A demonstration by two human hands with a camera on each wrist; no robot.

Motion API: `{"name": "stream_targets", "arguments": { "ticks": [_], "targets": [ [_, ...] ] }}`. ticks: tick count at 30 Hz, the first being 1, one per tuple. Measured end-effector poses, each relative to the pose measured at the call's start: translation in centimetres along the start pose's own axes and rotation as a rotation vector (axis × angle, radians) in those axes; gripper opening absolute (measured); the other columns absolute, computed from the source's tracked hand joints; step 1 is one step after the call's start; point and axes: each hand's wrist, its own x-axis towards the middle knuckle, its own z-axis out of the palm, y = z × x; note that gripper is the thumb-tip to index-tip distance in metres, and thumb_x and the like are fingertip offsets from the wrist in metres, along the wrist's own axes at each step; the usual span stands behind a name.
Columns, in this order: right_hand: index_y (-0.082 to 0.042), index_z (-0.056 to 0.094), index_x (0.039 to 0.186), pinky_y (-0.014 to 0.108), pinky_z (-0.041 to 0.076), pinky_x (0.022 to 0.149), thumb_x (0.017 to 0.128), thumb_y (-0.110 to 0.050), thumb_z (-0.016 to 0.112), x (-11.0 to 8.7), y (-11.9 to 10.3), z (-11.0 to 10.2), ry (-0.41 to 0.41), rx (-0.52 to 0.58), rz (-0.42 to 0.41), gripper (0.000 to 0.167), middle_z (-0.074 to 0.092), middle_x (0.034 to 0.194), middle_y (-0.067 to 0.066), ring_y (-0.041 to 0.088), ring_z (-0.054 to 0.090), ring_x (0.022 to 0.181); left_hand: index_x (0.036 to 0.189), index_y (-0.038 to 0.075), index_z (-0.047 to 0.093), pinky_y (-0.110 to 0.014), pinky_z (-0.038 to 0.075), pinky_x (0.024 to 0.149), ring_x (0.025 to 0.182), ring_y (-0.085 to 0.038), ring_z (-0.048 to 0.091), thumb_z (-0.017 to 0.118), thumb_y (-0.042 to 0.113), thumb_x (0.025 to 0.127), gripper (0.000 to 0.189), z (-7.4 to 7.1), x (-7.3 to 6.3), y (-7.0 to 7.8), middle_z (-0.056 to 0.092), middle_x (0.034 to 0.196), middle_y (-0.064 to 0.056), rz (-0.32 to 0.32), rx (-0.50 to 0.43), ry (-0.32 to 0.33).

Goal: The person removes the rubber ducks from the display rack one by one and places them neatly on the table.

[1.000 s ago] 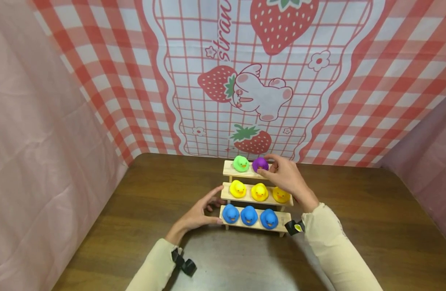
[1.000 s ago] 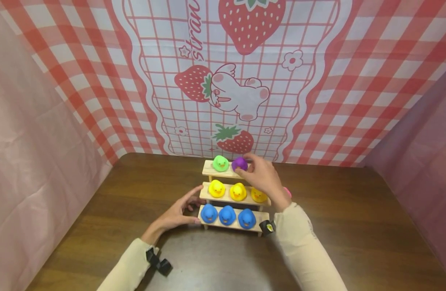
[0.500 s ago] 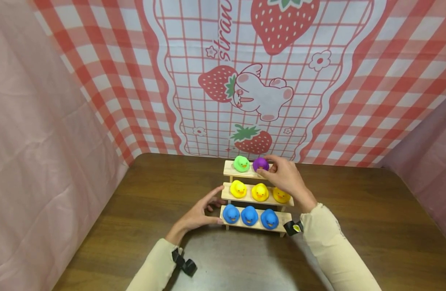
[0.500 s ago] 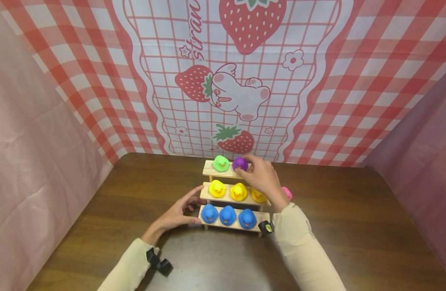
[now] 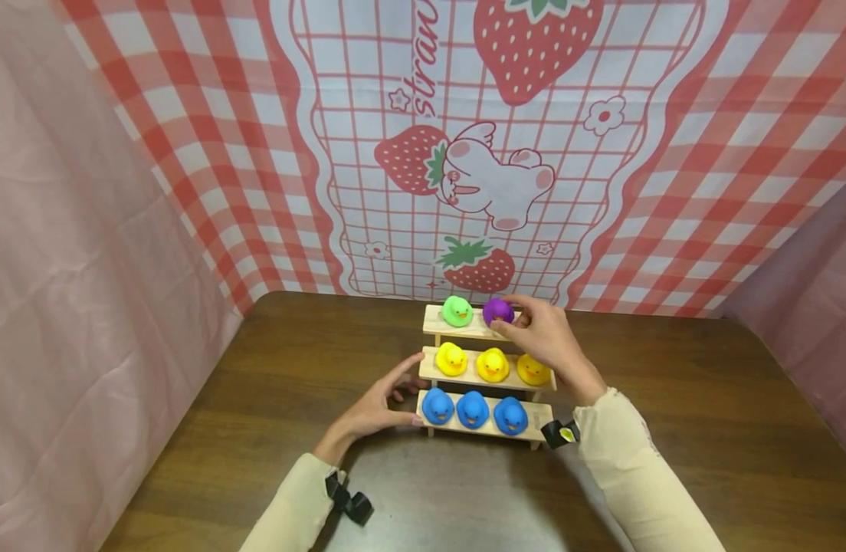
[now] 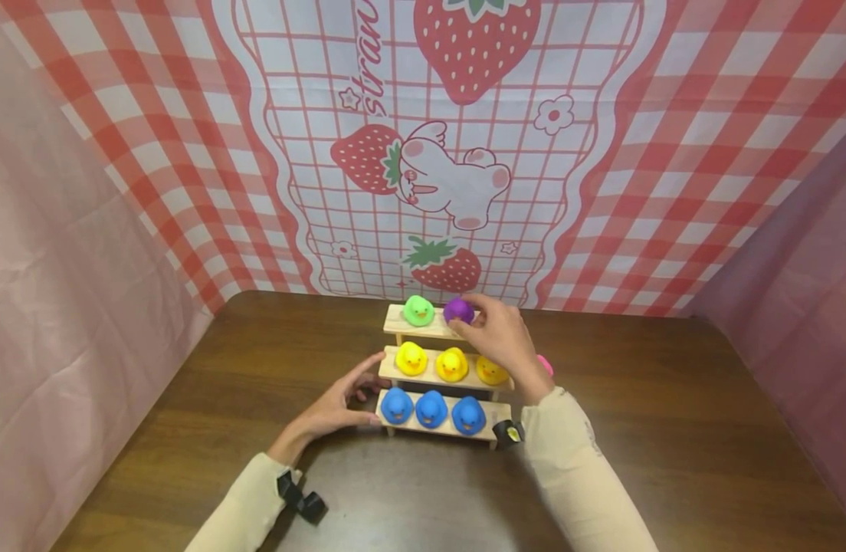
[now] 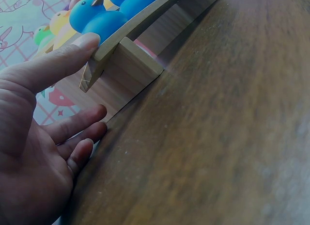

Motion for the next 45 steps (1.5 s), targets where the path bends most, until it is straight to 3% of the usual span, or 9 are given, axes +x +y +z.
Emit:
{"name": "stream_targets", "arguments": {
  "ticks": [7,16,36,45],
  "targets": [
    [-0.004,0.063,0.131,0.026,0.041,0.055,0.090,-0.028,0.074,-0.3,0.0,-0.6,0.010,-0.004,-0.009,0.049,0.064,0.071,0.008,0.014,0.050,0.059,0.160,0.027,0.024,-0.034,0.042,0.091,0.115,-0.019,0.057,0.082,0.023,0.082,0.097,0.0,-0.1,-0.1,0.063,0.135,-0.020,0.021,0.029,0.005],
    [-0.004,0.063,0.131,0.025,0.040,0.051,0.090,-0.028,0.074,-0.7,0.5,-1.6,0.017,-0.005,-0.020,0.049,0.063,0.070,0.007,0.014,0.049,0.057,0.160,0.021,0.024,-0.038,0.042,0.093,0.118,-0.032,0.056,0.081,0.014,0.081,0.097,0.0,0.0,0.0,0.063,0.135,-0.021,-0.001,-0.006,0.000],
    [-0.003,0.064,0.129,0.025,0.039,0.051,0.090,-0.030,0.074,-2.1,2.6,-4.6,0.064,-0.029,0.000,0.049,0.063,0.069,0.007,0.010,0.047,0.054,0.159,0.023,0.026,-0.038,0.041,0.094,0.117,-0.032,0.056,0.081,0.014,0.080,0.097,0.0,0.1,-0.2,0.062,0.136,-0.020,-0.004,-0.008,0.004],
    [-0.003,0.062,0.133,0.026,0.040,0.054,0.089,-0.031,0.075,-3.1,4.3,-5.8,0.112,-0.057,0.033,0.053,0.062,0.070,0.007,0.014,0.049,0.060,0.160,0.022,0.025,-0.038,0.041,0.094,0.118,-0.033,0.056,0.081,0.015,0.080,0.097,0.1,0.2,-0.3,0.063,0.136,-0.020,-0.002,-0.013,0.002]
  ]
}}
